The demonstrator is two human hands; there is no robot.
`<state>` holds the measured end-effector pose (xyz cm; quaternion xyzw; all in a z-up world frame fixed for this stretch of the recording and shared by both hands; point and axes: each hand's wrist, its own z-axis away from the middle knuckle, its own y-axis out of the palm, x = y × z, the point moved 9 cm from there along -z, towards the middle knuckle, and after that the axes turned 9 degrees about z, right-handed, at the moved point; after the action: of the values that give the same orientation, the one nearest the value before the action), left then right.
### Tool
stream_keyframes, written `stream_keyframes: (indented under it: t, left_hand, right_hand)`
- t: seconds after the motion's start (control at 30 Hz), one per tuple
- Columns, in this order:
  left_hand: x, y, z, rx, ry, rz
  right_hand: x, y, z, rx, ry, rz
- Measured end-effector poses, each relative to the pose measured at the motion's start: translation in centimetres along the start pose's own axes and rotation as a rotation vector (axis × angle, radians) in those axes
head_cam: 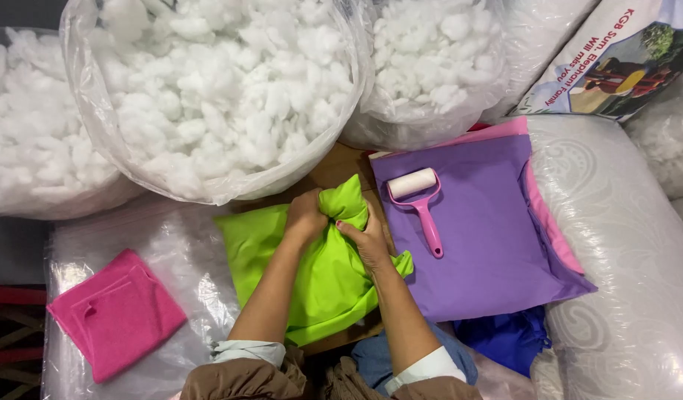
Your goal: The person stuffs a lime green pillowcase with white synthetic filling by hand. They repeatedly grab handfuls of the filling from a large bag, place it inside the pillowcase, and press it down to distribute the material evenly. The person also adjusts the pillowcase opening and smooths the surface of the pillow during the process.
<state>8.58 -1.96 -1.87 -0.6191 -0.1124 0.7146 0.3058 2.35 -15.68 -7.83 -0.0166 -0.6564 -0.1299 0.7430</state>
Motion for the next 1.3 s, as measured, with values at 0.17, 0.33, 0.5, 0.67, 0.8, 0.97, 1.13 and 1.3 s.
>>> stream_keyframes:
  t: [0.17,0.33,0.5,0.67,0.8,0.97,1.13,1.3]
  left_hand:
    - [0.0,1.1,-0.1,0.087,-0.029,-0.112]
    - [0.7,2.9,-0.3,0.259,-0.042,0.055]
    - [-2.3,0.3,0.5,0.058,0.034,0.069]
    - [0.4,2.5,-1.3,0.052,0.031,-0.018]
    - [-3.0,0.5,1.3,0.103,-0.042,0.059]
    - [-4.1,0.2,2.3,0.216,-0.113,0.195]
    - [-1.7,1.6,0.0,0.069,-0.011,0.092]
    - [-3.7,1.0,2.9,-0.434,0.330,-0.464]
  right_hand:
    - [-0.9,-3.5,-1.8,-0.225,0.029,0.393]
    - [0.6,-3.3,-0.7,-0.325,-0.035,0.509]
    - [3.2,-1.0,0.7,-0.235,-0.158,0.261]
    - [1.0,-2.8,-0.7,-0.302,-0.136,0.434]
    - [6.3,-1.7,1.7,-0.345,-0.157,0.509]
    - [3.5,-2.4,1.1,-0.350,-0.144,0.394]
    - [3.0,-2.1,0.2,-0.315,-0.192,0.349]
    - [3.2,-4.3,0.4,-0.491,-0.026,0.680]
